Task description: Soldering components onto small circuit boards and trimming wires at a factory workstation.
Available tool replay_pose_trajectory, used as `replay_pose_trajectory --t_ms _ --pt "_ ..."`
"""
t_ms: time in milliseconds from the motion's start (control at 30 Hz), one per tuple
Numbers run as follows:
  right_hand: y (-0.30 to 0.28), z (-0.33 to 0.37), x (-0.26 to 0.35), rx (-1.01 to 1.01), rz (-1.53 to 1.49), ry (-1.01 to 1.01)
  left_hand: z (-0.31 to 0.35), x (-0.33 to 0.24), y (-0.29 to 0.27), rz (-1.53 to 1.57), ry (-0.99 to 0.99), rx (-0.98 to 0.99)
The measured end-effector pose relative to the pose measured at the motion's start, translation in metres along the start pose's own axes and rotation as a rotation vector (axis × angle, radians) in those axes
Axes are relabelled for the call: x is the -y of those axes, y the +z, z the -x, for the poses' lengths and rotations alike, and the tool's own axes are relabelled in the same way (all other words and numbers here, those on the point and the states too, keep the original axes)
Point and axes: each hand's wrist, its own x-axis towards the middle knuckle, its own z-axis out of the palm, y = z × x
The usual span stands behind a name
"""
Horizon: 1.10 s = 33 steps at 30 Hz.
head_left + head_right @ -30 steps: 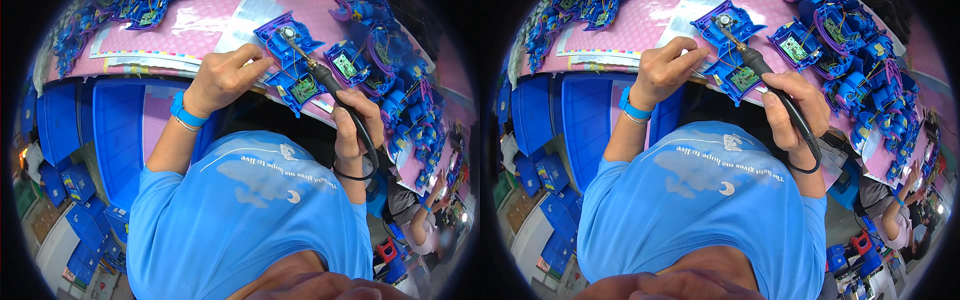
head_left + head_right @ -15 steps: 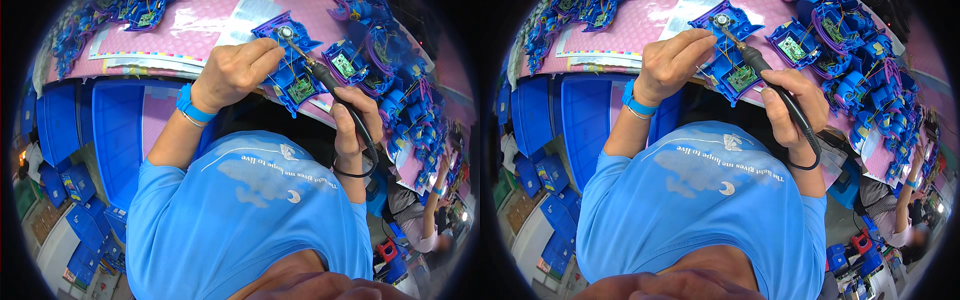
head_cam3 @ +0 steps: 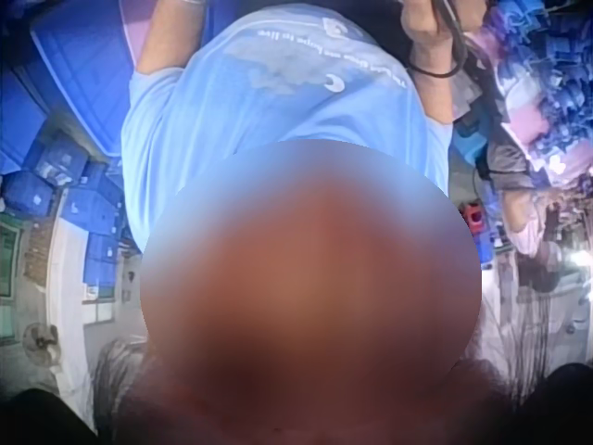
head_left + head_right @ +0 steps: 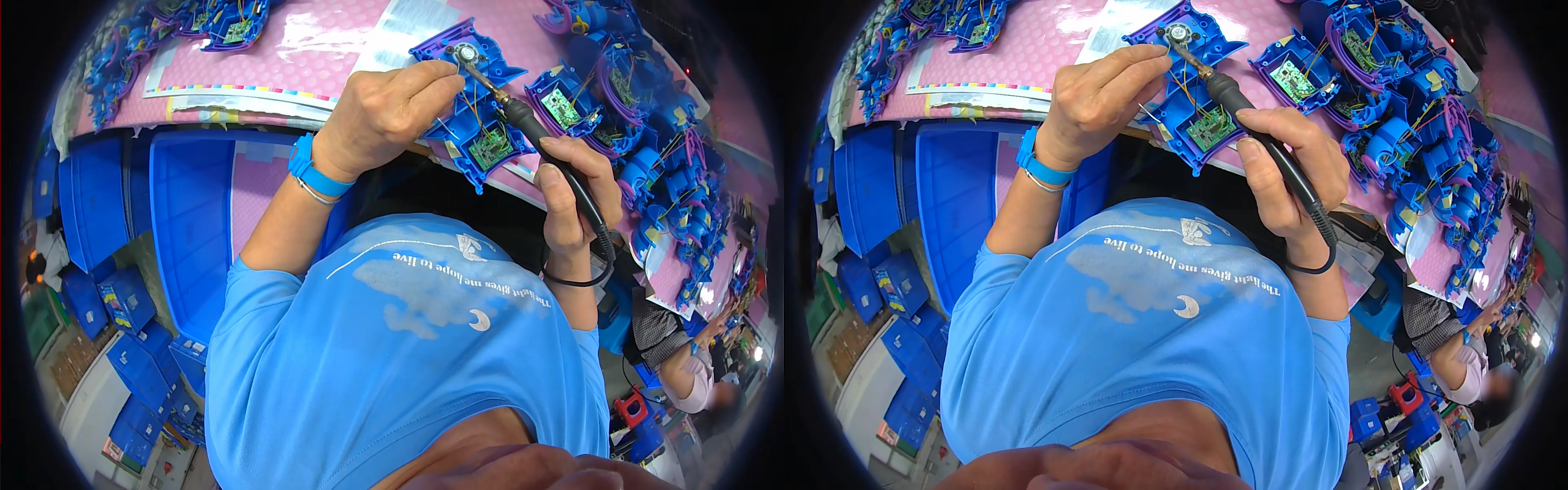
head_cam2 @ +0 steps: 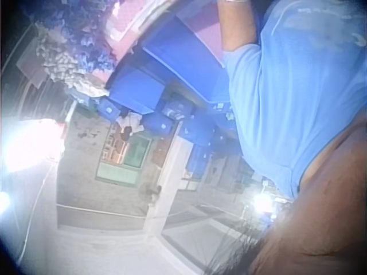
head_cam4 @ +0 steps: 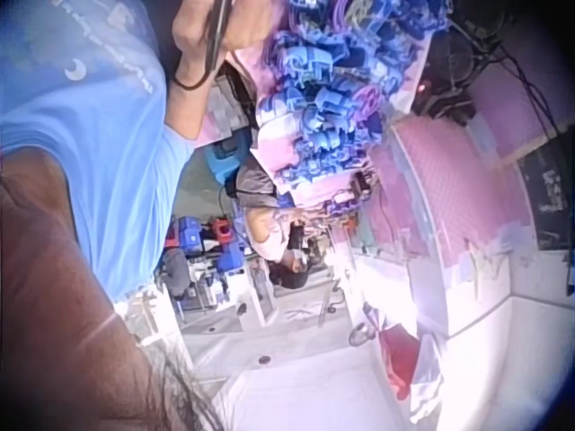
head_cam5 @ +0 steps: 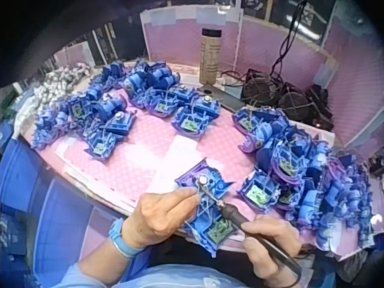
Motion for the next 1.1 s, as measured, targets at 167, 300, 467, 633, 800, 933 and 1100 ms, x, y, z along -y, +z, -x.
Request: replay_pose_trajectory --t_ms 167,300,467,633,800,933,1100 --pt "-0.002 0.001 -0.001 -0.011 -0.030 -0.084 0.000 0.000 0.001 -0.004 0.016 -0.019" --pt "-0.002 0.003 0.000 -0.023 -0.033 -0.074 0.000 0.001 0.002 -0.010 0.026 -0.020" --pt "-0.003 0.004 -0.001 -0.023 -0.054 -0.078 0.000 0.002 0.003 -0.009 0.023 -0.019" --pt "-0.003 0.005 0.000 -0.033 -0.043 -0.074 0.000 0.001 0.001 0.010 0.004 -0.004" --pt "-0.006 0.007 -0.004 -0.035 -0.060 -0.070 -0.001 -0.002 -0.003 0.031 -0.050 0.051" --pt "-0.006 0.005 -0.005 -0.036 -0.048 -0.101 -0.002 -0.002 -0.004 0.041 -0.047 0.040" --pt "-0.005 0.004 0.000 -0.130 -0.089 -0.078 0.000 -0.001 -0.021 0.354 -0.136 0.057"
